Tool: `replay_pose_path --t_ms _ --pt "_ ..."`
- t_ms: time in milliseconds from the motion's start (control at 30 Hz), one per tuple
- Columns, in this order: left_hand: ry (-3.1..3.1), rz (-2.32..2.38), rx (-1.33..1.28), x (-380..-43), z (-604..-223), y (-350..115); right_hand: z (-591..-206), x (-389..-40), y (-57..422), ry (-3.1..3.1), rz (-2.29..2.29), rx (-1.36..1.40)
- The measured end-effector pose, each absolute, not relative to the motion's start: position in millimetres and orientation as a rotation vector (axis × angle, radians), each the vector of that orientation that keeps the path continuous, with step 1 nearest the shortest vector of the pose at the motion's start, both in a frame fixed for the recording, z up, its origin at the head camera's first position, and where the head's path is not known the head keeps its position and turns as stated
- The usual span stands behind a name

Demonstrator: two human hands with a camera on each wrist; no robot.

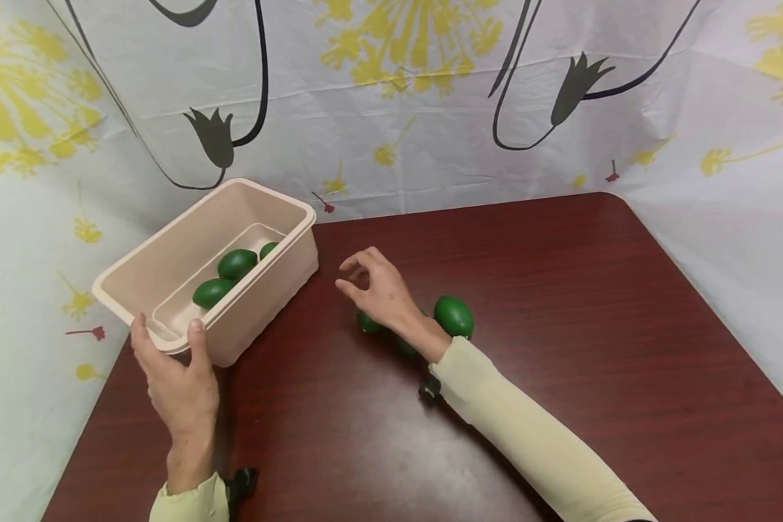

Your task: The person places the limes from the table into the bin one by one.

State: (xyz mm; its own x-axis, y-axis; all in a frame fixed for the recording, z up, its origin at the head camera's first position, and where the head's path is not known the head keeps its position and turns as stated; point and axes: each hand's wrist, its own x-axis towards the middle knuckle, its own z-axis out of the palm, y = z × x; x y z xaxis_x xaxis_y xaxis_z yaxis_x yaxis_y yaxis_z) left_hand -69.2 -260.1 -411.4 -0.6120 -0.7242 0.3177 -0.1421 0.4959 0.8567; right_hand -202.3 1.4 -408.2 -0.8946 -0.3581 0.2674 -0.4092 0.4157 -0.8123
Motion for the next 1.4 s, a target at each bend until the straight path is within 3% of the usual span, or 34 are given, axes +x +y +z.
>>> replay_pose_path --t_ms 967,1400 --pt "-2.064 -1.091 0.702 -69 -410 -260 -413 -202 30 -2.791 1.342 0.576" --pt "-2.06 -1.08 0.703 -68 -411 -260 -414 -194 39 -2.901 1.058 0.577"
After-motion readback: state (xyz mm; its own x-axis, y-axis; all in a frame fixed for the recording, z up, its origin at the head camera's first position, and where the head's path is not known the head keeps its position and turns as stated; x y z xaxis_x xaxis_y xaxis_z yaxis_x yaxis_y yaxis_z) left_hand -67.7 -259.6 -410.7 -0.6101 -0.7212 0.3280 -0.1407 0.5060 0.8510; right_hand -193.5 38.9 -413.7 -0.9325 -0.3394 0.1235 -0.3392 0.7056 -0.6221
